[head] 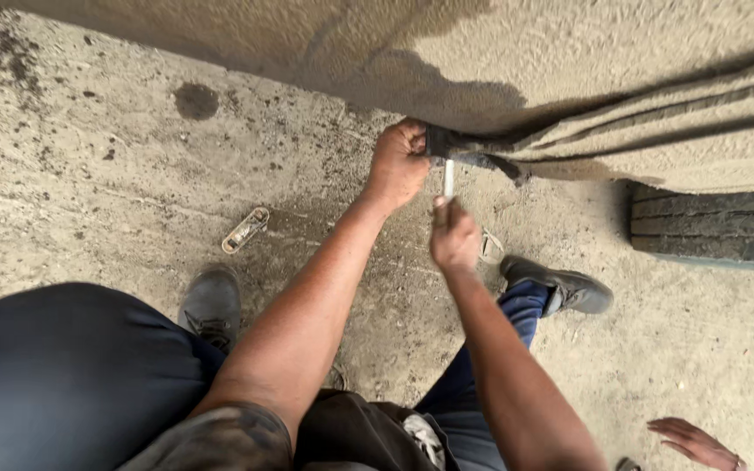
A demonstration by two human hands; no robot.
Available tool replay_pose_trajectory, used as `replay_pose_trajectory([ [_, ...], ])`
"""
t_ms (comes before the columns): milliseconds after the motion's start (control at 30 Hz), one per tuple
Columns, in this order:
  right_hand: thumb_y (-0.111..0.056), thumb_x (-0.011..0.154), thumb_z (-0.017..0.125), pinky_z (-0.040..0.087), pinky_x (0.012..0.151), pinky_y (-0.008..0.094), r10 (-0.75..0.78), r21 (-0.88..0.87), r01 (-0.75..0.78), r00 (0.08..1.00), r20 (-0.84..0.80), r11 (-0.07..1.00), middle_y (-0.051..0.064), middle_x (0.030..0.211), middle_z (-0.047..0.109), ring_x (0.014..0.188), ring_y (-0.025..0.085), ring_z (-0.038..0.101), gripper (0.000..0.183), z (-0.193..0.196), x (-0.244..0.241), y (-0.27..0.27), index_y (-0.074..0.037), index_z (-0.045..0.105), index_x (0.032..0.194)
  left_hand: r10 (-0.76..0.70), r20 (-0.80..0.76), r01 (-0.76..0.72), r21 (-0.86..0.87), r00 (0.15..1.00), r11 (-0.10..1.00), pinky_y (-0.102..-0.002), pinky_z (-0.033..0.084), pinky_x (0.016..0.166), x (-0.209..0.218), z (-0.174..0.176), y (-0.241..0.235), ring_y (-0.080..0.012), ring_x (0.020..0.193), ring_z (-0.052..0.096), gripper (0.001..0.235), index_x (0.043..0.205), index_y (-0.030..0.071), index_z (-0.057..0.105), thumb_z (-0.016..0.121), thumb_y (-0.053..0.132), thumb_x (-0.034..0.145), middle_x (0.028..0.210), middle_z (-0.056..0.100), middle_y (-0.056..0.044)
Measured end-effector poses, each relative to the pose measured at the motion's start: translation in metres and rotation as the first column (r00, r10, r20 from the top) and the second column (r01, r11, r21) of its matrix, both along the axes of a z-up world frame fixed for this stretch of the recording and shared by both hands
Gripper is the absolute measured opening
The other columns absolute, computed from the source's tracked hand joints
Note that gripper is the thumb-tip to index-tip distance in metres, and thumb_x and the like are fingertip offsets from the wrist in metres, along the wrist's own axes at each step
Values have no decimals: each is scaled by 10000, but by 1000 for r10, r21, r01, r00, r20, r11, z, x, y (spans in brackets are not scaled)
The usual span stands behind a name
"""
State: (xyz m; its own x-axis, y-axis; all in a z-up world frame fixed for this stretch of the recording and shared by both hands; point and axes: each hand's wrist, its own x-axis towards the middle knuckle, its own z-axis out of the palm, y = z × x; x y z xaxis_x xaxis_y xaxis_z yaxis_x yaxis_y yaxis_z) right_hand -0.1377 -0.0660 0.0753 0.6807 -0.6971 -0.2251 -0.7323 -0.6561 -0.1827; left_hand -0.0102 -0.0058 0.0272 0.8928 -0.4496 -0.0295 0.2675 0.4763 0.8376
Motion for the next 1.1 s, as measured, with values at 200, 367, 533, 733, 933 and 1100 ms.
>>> replay_pose_trajectory([
  [200,-282,1085,335,533,919,455,-549,1000,9,836,6,25,192,1178,634,1021,261,622,401,-15,31,121,-11,576,1257,-441,114,253,682,890,687,-308,570,721,30,45,45,-163,828,705,305,1209,48,660,713,7,911,1027,728,-113],
  [367,-241,1059,337,562,869,393,-513,999,26,858,-13,19,116,1018,734,906,216,672,365,-30,36,104,-4,595,1161,-332,78,270,424,940,865,-262,620,673,29,45,54,-172,808,764,272,1220,39,675,639,35,951,1104,758,-113],
  [533,-280,1116,443,549,769,371,-379,931,54,921,93,360,112,909,661,744,188,598,333,-57,3,73,3,619,1116,-156,105,82,506,982,858,-272,597,768,21,27,52,-122,900,724,386,1223,89,683,659,-61,867,1155,734,-84],
  [733,-365,1009,521,570,645,350,-163,574,100,985,59,812,101,914,713,680,163,612,363,-34,-36,-31,-66,623,1188,-76,175,11,343,982,939,-270,606,779,-6,18,25,-118,883,729,353,1109,76,721,637,-135,839,1074,773,-64],
  [933,-412,1106,455,550,726,477,194,-92,-201,978,-82,975,197,927,638,777,284,610,464,38,-7,-92,24,605,1053,58,-24,-60,-71,998,996,-288,596,742,-20,14,1,-88,837,694,236,960,108,743,662,-109,912,961,772,-18],
  [1100,-193,959,520,341,1106,570,376,-319,-335,924,73,886,305,1220,643,1192,495,531,352,41,8,-135,10,653,1214,83,-102,-109,-281,991,954,-294,537,771,-20,1,-7,-109,848,666,257,975,94,746,625,-132,961,952,757,-40],
])
